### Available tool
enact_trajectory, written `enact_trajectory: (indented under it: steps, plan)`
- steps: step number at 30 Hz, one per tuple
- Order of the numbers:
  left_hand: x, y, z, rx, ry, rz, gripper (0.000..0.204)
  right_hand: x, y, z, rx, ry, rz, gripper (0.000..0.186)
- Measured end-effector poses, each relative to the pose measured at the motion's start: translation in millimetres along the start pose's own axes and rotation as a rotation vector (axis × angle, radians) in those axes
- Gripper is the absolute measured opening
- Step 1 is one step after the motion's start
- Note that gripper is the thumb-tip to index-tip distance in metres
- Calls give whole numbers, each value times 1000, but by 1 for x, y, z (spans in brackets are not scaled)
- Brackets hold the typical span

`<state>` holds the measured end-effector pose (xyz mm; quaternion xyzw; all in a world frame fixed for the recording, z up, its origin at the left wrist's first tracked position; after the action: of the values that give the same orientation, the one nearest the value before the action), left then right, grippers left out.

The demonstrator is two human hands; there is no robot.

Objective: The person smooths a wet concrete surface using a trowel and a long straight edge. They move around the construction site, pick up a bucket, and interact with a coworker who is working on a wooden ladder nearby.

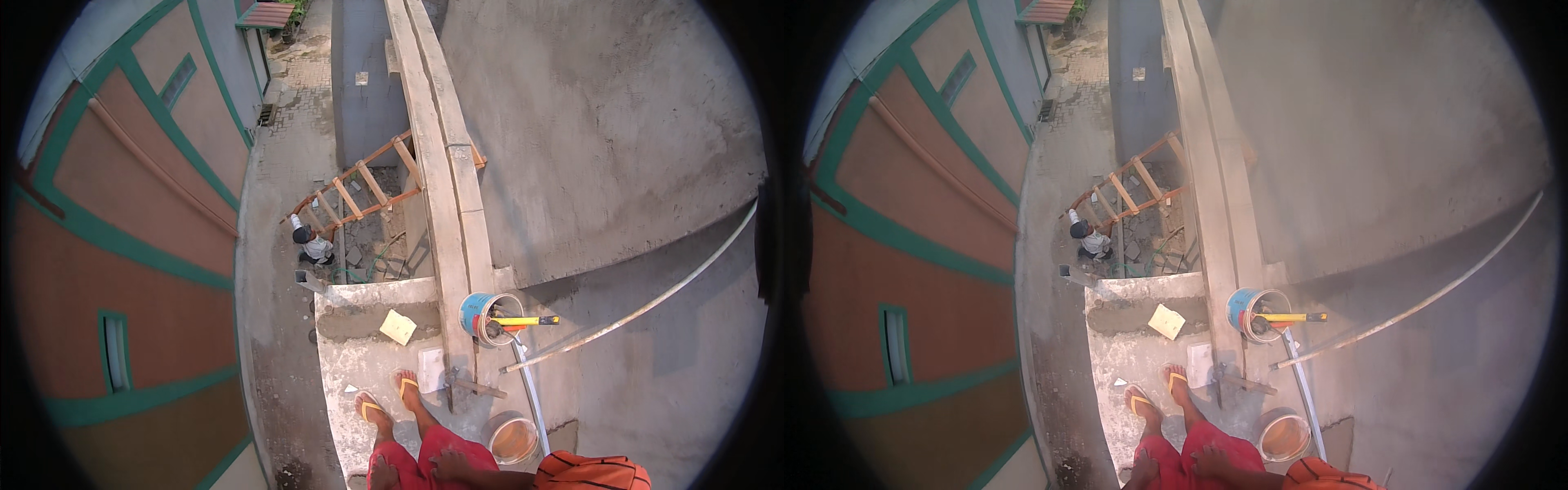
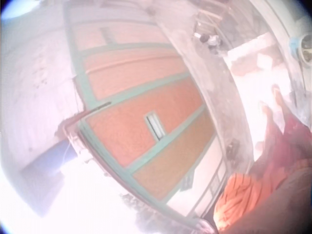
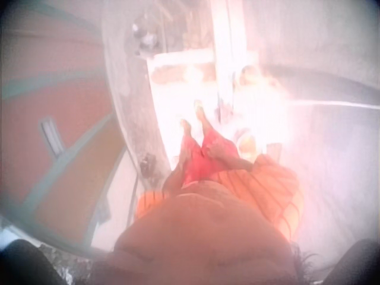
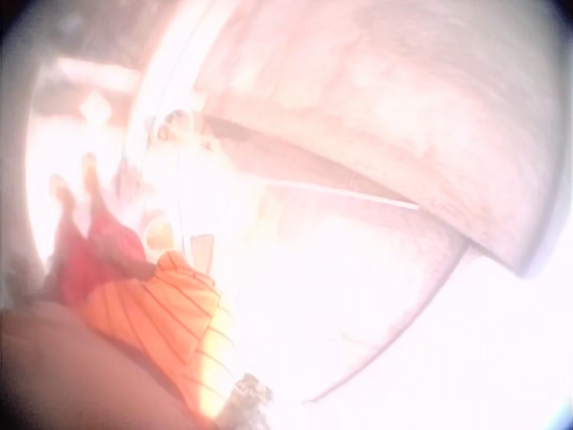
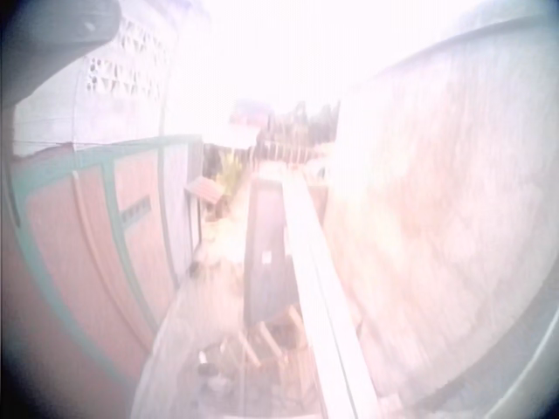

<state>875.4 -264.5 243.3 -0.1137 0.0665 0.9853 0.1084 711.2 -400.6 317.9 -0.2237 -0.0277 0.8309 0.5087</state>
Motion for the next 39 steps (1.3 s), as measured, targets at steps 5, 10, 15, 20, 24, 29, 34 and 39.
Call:
enact_trajectory:
  steps: [5, 10, 15, 20, 24, 29, 34, 39]
  plan:
    - [-1, -1, 19, 19, -30, 3, 73, -4, -1, 2, 30, 24, -55, 52]
    - [-5, -5, 22, -18, -14, 30, 72, -15, -13, 9, 22, 16, -63, 52]
    - [-8, 5, 26, -28, -28, 6, 71, -13, -8, 9, 56, -31, -96, 53]
    - [8, -9, 10, 91, 4, 61, 72, -28, -10, 14, -14, 34, -148, 53]
    - [3, -23, -8, 246, 17, 275, 74, -65, -22, 13, -57, 90, -213, 52]
    - [-75, 2, 23, -74, -114, 838, 71, -95, 4, -8, -144, 207, -327, 45]
    - [-113, -30, -14, 24, -12, 697, 62, -126, 31, -2, -94, 151, -539, 47]
    - [-155, 17, 8, -42, -41, 572, 55, -165, 72, 7, 69, 281, -677, 47]
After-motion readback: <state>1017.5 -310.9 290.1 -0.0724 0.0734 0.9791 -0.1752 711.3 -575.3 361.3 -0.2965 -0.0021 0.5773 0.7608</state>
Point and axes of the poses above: each hand's wrist, its own z-axis away from the middle knuckle, its own x-axis out of the palm, y = z × x, the point moved 5 cm from there along -z, towards the middle knuckle, and after that the axes turned 6 degrees about -z, right-handed, at the moved point
